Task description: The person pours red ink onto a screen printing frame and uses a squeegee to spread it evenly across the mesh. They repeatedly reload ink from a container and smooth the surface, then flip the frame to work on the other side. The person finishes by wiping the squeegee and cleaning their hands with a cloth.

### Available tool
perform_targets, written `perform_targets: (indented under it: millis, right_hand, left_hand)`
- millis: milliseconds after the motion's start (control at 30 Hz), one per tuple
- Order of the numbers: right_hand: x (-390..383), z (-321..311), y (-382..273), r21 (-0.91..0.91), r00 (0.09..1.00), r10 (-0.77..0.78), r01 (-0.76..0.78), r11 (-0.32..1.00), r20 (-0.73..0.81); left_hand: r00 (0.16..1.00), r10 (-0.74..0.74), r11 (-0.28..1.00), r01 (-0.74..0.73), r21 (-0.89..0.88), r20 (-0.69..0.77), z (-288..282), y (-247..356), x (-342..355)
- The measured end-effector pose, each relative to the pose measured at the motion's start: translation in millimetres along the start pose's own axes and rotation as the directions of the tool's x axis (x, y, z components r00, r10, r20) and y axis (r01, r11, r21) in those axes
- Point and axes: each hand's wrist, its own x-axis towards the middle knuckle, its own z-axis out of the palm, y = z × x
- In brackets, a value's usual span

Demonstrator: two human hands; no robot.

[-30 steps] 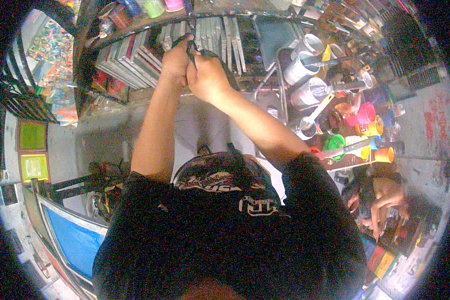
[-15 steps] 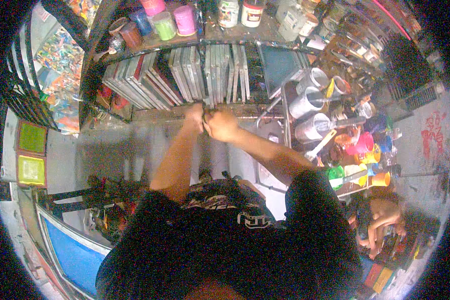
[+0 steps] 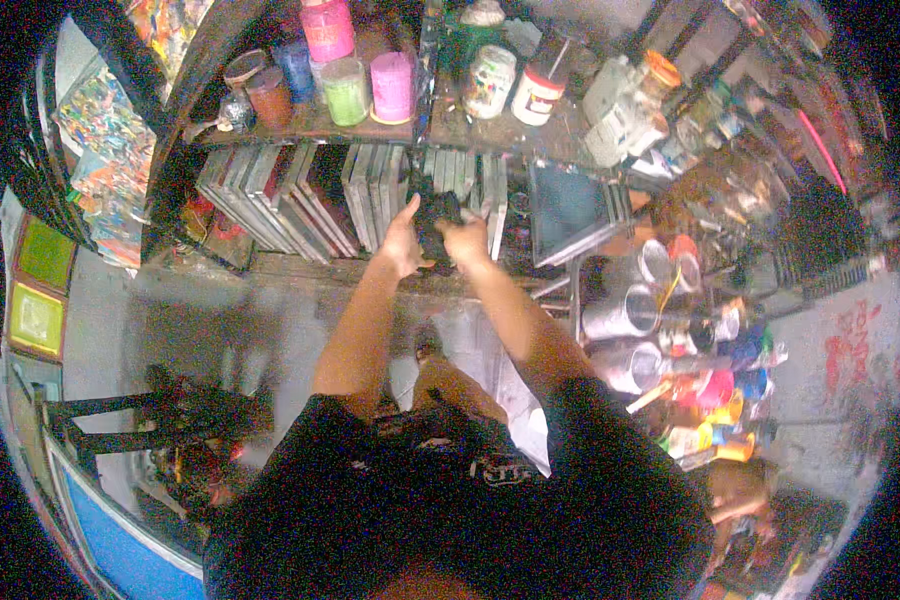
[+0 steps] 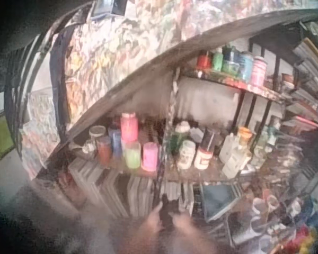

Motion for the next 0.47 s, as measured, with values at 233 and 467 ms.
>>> perform_targets:
  millis: [233, 467]
  right_hand:
    - [143, 51, -81, -0.944, 0.88, -0.439, 0.28, 0.176, 0.179]
    - [47, 129, -299, 0.293, 0.322, -0.925, 0.881, 0.371, 0.2]
  left_hand:
    - [0.86, 0.327, 0.945, -0.297, 0.136, -0.391, -94, 68, -17]
    - [0.548, 0.361, 0.923, -0.328, 0.204, -0.755, -177, 58, -195]
